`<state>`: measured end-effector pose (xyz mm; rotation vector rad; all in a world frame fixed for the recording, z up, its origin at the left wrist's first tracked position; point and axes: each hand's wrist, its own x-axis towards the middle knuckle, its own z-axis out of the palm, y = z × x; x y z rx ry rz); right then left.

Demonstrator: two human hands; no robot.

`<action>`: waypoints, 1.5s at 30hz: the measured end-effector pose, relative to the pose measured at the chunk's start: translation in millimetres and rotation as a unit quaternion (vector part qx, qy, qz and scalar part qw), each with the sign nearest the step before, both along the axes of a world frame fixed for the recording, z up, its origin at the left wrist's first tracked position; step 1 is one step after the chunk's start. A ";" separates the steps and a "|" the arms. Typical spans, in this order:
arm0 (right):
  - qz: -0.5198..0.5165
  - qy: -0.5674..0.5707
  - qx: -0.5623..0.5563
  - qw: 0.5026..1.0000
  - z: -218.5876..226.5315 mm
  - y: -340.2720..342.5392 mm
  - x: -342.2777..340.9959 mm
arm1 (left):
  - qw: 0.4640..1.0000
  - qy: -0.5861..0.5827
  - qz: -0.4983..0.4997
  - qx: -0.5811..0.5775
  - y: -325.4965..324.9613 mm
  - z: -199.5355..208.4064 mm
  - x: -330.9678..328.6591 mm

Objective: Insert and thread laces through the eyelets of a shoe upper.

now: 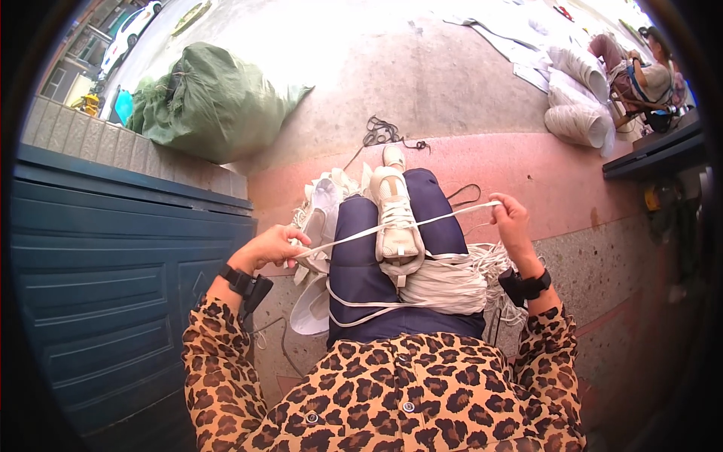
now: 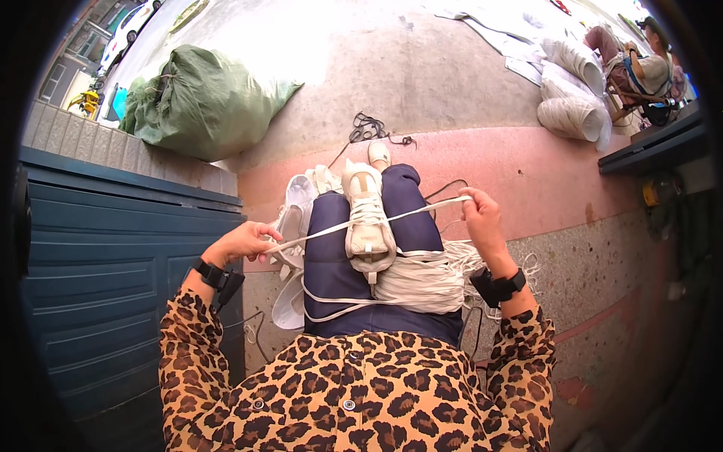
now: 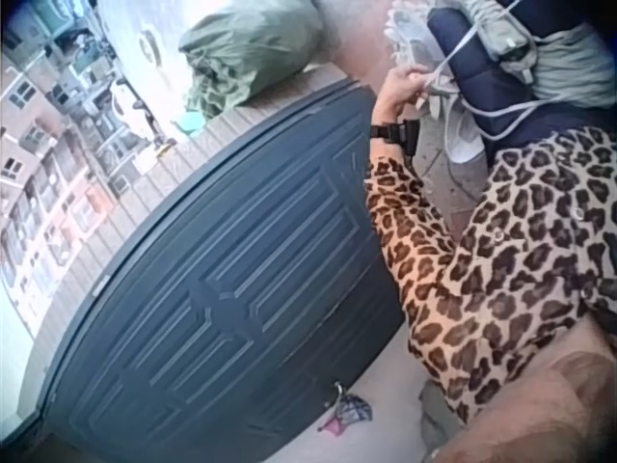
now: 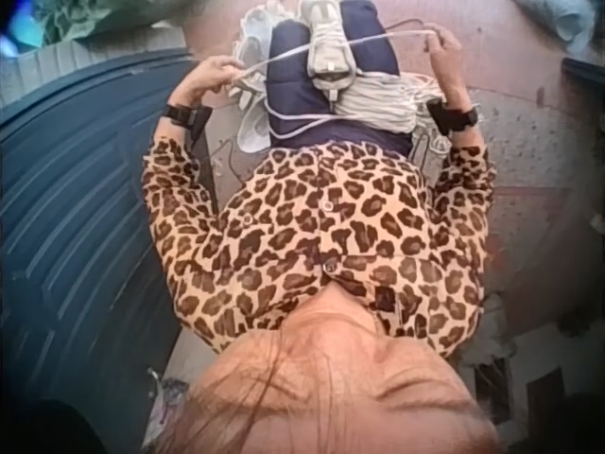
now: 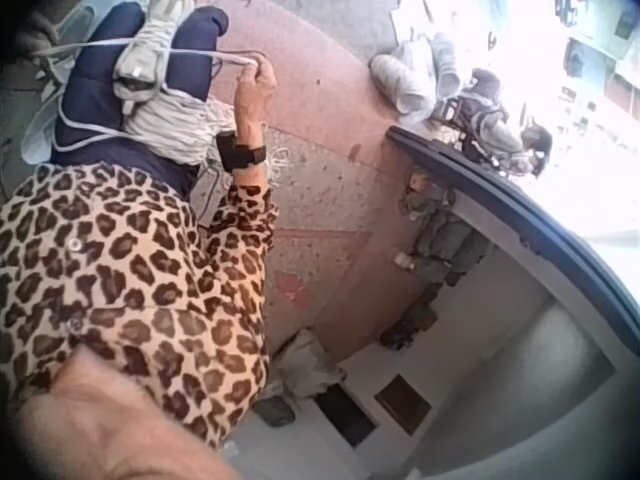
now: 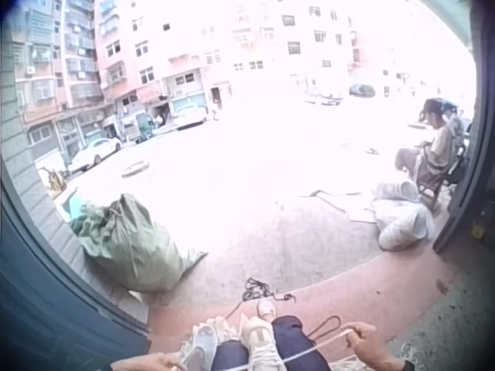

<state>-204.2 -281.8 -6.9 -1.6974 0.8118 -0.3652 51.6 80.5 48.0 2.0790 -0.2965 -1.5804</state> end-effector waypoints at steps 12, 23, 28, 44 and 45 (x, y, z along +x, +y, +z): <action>0.074 -0.336 0.360 0.867 135.1 -38.8 1.6 | 0.786 0.153 0.379 -0.464 -50.1 71.8 -45.5; 0.095 -0.552 0.396 0.728 131.7 -142.5 -79.6 | 0.832 0.004 0.341 -0.438 -15.7 50.8 22.5; -0.081 -0.505 0.347 0.786 112.9 -164.5 -94.1 | 0.782 -0.001 0.466 -0.414 35.1 86.3 87.1; 0.194 -0.052 0.024 0.979 17.1 4.0 10.5 | 0.973 -0.120 0.135 -0.145 -58.9 -26.5 -43.6; 0.208 -0.030 0.114 0.971 14.0 19.5 15.5 | 0.976 -0.026 0.149 -0.156 -64.7 -38.5 -59.5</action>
